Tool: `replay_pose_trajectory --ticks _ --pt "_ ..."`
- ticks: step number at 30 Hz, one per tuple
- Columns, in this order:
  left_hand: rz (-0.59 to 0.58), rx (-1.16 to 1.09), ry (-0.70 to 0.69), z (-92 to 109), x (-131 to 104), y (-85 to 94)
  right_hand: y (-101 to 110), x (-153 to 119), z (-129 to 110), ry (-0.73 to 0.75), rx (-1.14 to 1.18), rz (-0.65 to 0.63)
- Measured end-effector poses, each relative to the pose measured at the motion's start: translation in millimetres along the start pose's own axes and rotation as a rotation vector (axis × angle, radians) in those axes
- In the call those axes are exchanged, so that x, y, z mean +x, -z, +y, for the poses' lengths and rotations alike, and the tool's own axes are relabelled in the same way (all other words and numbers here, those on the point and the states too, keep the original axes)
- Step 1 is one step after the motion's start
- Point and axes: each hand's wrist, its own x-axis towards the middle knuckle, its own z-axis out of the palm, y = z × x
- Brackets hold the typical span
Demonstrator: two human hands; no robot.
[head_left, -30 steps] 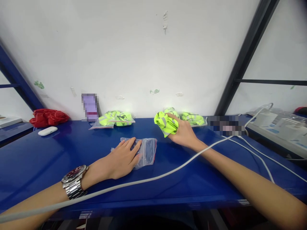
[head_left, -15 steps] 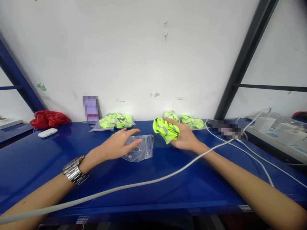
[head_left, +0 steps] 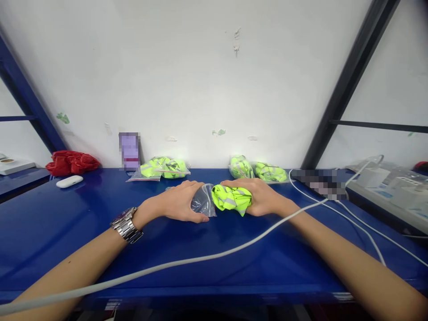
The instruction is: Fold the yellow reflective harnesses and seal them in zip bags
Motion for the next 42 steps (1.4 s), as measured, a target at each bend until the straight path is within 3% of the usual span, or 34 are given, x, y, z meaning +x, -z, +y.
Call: replay_pose_trajectory --ticks 2,8,13,18,24,28,37,42 --pt "0.02 0.019 0.02 -0.1 -3.8 -0.1 0.4 0.5 -2.0 0.009 -0.005 -0.02" --pt "-0.07 0.072 0.023 4.7 -4.1 -9.1 -0.4 2.5 -9.3 0.042 -0.056 -0.096" --pt "0.07 0.023 -0.014 11.7 -1.4 -8.7 -1.5 3.2 -9.7 0.054 -0.168 -0.115" --pt "0.085 -0.01 -0.055 16.2 -3.9 -6.2 -1.2 3.4 -11.8 0.057 -0.352 -0.085" --pt "0.185 0.096 -0.147 20.9 -0.5 -22.1 -2.7 6.9 -25.2 0.065 -0.524 -0.082" --pt "0.221 0.109 -0.115 20.4 2.5 -32.8 -6.9 8.0 -31.9 0.082 -0.594 -0.038" --pt "0.362 0.126 -0.157 21.7 8.9 -39.5 -17.6 12.4 -43.0 0.03 -0.675 0.0" --pt "0.328 0.135 -0.187 22.3 8.5 -40.9 -22.4 8.8 -44.4 0.132 -0.668 0.05"
